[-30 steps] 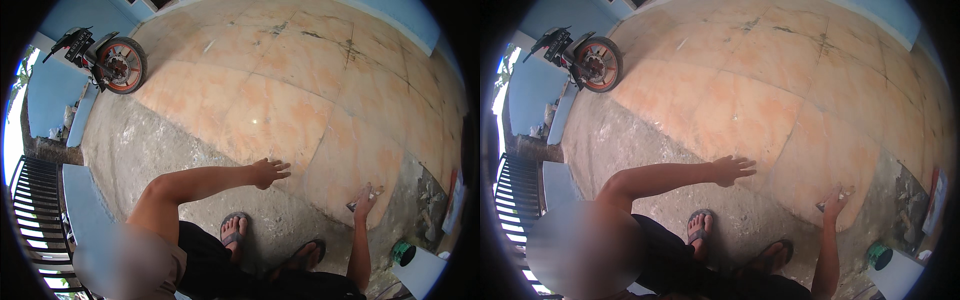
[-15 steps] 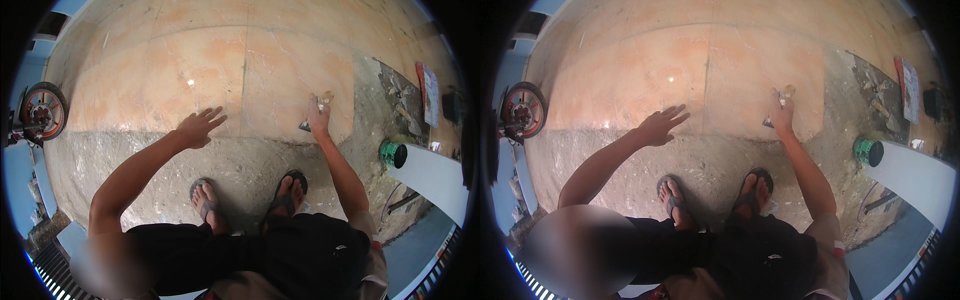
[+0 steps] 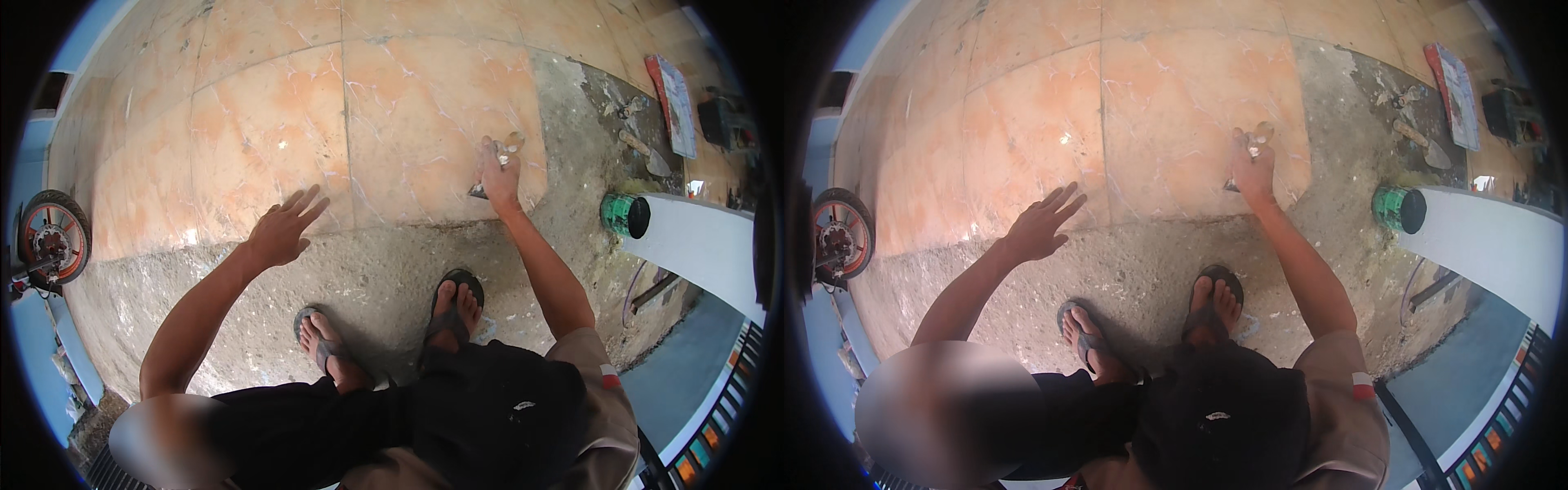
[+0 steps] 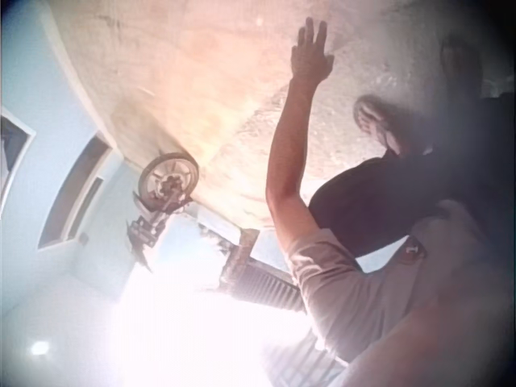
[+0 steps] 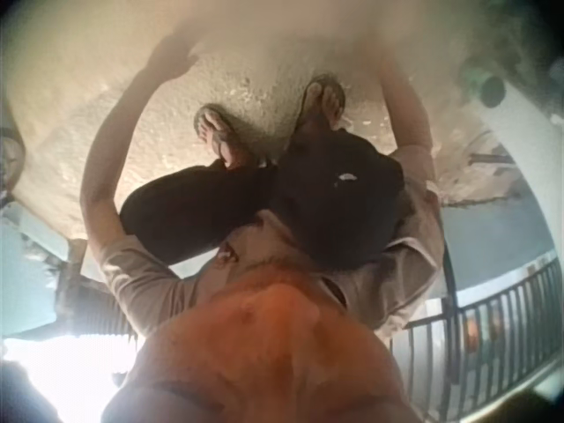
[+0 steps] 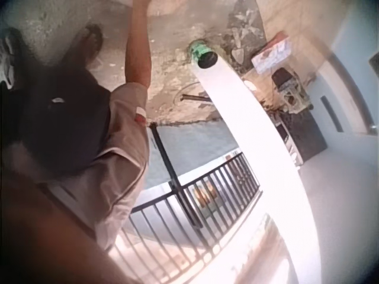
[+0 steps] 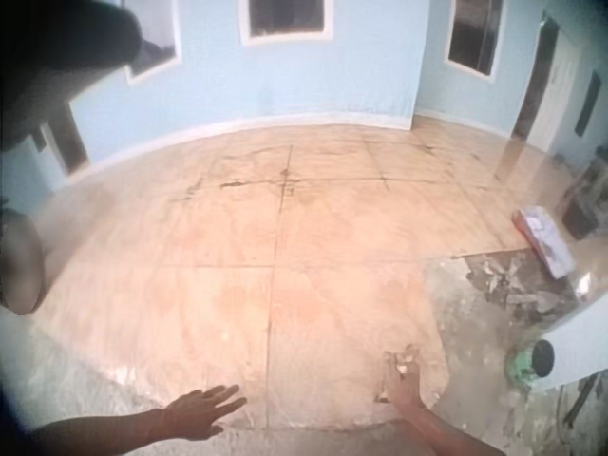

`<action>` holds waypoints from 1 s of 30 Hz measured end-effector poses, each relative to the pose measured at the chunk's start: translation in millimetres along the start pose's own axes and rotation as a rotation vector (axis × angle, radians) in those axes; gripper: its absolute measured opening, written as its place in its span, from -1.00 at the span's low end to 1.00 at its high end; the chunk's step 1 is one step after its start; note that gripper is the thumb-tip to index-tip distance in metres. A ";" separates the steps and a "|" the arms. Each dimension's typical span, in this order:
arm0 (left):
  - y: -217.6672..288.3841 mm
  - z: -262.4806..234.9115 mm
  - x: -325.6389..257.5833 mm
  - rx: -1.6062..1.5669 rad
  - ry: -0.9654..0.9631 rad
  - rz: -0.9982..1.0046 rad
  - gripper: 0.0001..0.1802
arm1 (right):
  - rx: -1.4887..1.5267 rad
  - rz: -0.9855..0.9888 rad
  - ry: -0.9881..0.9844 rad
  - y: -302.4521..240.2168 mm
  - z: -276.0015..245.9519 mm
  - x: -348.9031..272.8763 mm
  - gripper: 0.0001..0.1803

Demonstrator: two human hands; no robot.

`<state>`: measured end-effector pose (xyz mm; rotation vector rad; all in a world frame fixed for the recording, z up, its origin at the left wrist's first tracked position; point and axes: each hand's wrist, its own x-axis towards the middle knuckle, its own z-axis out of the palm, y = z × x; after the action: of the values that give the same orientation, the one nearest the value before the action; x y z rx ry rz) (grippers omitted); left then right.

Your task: The person uses a putty knife to spread and smooth grout between floor tiles. They repeatedly scrape and wipe the tile surface to remove excess grout, working across multiple tile joints.

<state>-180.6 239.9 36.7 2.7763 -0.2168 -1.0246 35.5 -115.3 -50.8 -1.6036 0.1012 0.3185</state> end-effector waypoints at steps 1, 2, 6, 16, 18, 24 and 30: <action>2.8 2.4 -4.2 -0.006 -0.008 -0.009 0.04 | 0.102 0.009 0.024 -7.1 -10.2 11.6 -0.57; 3.5 3.3 -6.8 -0.016 -0.009 -0.006 0.04 | 0.203 0.019 0.048 -9.6 -15.1 16.1 -0.57; -1.9 -0.4 -3.1 -0.014 0.014 -0.001 0.03 | -0.020 0.044 0.036 3.3 -3.3 -15.4 -0.57; -4.9 3.6 -4.0 0.004 0.040 -0.004 0.00 | -0.068 0.004 0.030 -0.5 -4.3 -0.4 -0.58; -6.2 3.9 -3.0 0.001 0.037 0.002 -0.02 | -0.085 0.009 0.037 -4.6 -0.2 -4.5 -0.58; -4.1 1.6 -2.4 -0.002 0.062 0.022 -0.01 | 0.057 0.013 0.027 -4.9 -4.1 -10.5 -0.56; -5.4 3.7 0.8 -0.001 0.066 0.016 0.01 | 0.053 0.008 0.018 5.8 1.0 -5.1 -0.55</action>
<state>-182.0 244.6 32.3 2.7970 -0.2291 -0.9276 28.9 -115.3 -55.0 -1.5547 0.1288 0.3048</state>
